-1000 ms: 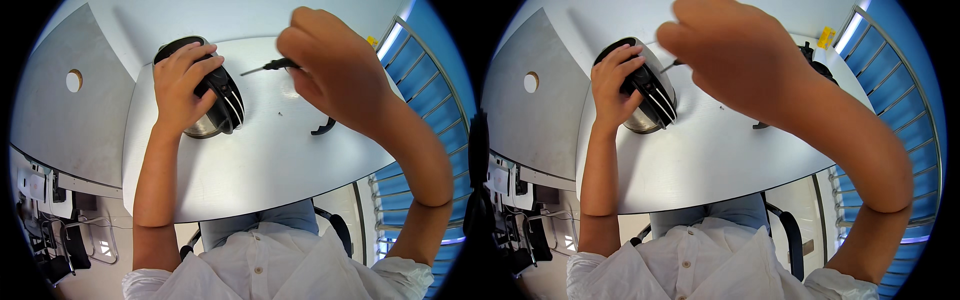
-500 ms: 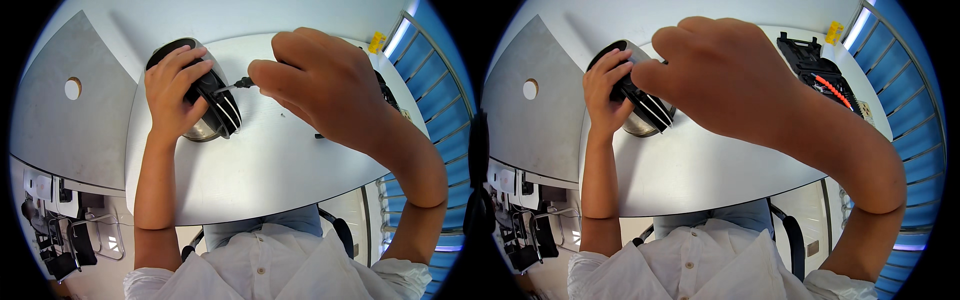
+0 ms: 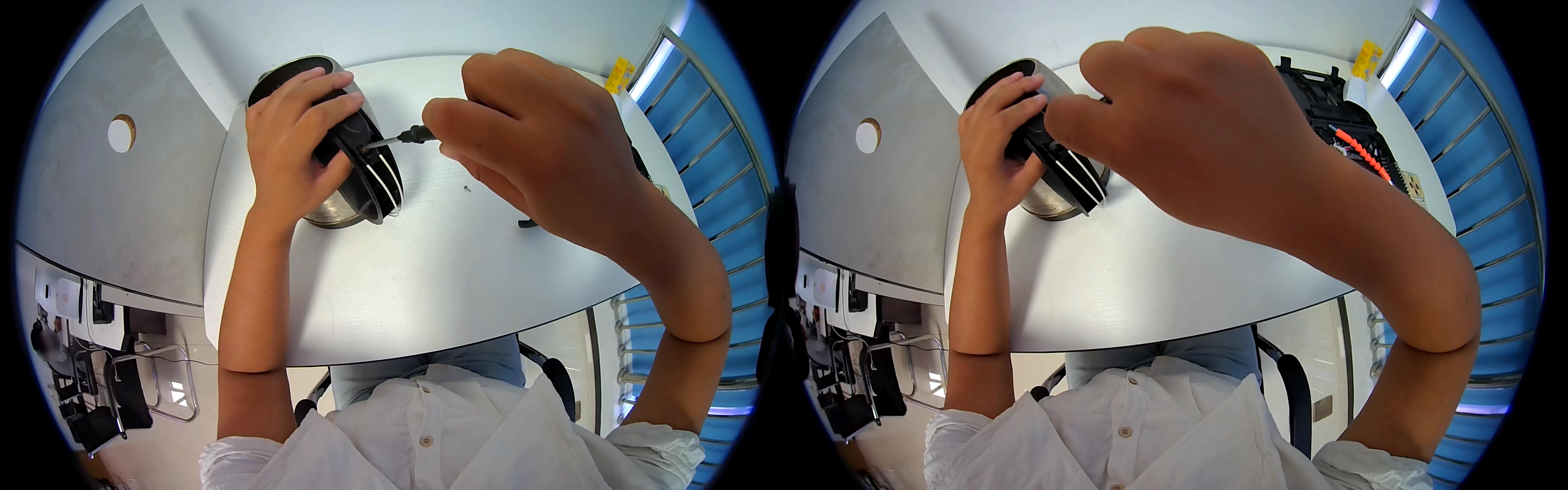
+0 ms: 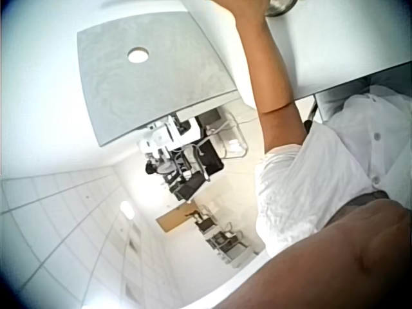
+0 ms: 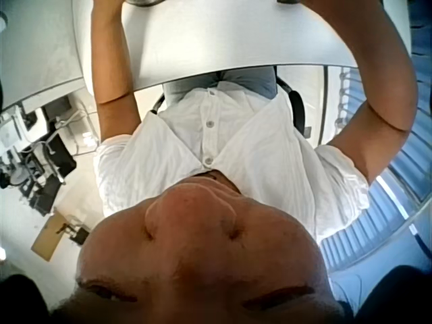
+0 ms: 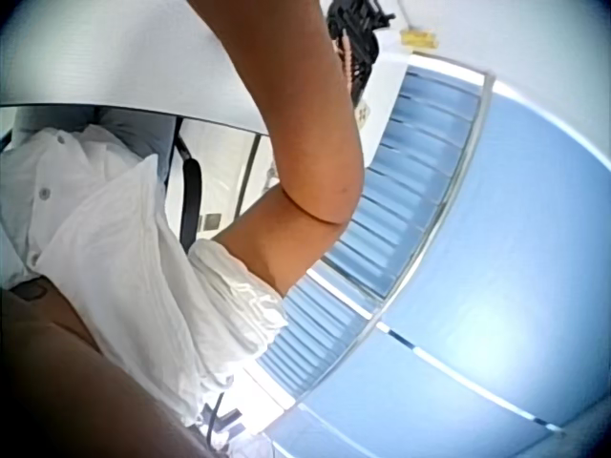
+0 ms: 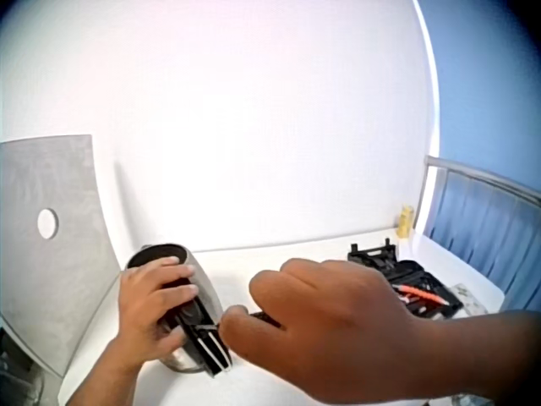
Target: The person disassembles a stainless steel electric kettle using a screwdriver. They remove screws from the handle and base, then separate the kettle body from the base and remove the lid.
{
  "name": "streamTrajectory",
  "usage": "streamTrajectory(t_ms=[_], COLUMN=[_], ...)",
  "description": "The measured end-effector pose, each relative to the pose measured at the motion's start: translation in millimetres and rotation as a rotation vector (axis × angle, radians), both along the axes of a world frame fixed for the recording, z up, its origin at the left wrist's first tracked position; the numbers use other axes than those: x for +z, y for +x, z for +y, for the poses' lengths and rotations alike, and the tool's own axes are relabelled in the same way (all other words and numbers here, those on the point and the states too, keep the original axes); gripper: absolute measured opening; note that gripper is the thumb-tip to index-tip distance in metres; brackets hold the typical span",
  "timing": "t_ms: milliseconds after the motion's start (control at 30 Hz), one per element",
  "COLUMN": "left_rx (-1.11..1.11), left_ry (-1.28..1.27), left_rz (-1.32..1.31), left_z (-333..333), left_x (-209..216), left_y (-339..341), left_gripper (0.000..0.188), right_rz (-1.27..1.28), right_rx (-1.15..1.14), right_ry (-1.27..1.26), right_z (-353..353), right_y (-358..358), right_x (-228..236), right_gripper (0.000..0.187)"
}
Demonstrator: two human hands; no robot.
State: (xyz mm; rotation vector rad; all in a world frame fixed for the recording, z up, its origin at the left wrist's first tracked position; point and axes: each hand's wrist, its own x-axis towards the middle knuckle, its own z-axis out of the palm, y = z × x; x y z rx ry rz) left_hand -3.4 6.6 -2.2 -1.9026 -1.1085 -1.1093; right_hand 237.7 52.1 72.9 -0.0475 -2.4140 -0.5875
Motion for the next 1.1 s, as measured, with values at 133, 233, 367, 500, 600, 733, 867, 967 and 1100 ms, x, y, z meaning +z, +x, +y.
streamTrajectory(t_ms=[133, 233, 367, 500, 600, 733, 867, 967, 1100], left_rx=[0.006, 0.005, 0.006, 0.023, 0.025, 0.033, 0.038, 0.041, 0.04], left_ry=[0.007, 0.015, 0.008, -0.007, -0.01, -0.016, -0.011, -0.014, -0.022], left_rz=[0.006, 0.009, 0.001, -0.004, -0.004, -0.008, -0.003, -0.004, -0.007], left_z=[-0.1, -1.9, 0.5, -1.2, -1.5, -2.6, -2.0, -2.1, -2.6], left_x=[-1.4, -0.5, -0.9, -0.9, -0.8, -0.5, -0.6, -0.7, -0.6], left_y=[-1.0, -1.2, -0.5, 0.2, 0.6, 1.0, 1.3, 1.5, 1.3], left_gripper=[0.037, 0.038, 0.039, 0.039, 0.039, 0.038, 0.038, 0.039, 0.039], right_rz=[-0.002, 0.002, -0.006, -0.005, -0.024, -0.038, -0.038, -0.058, -0.055], right_rx=[0.002, 0.01, 0.0, 0.003, -0.013, -0.021, -0.016, -0.026, -0.024], right_ry=[0.002, 0.008, -0.004, -0.002, 0.002, -0.006, 0.009, 0.019, 0.035], right_z=[0.1, -1.1, -1.6, -1.9, -2.7, -4.5, -4.6, -7.1, -8.6], right_y=[-1.9, -3.9, -5.1, -6.0, -4.9, -4.5, -3.4, -1.8, -1.5], right_x=[-1.3, -0.3, 2.0, 2.5, 2.8, 1.9, 0.0, 0.0, -2.4], right_gripper=[0.028, 0.027, 0.026, 0.025, 0.025, 0.023, 0.022, 0.022, 0.022])
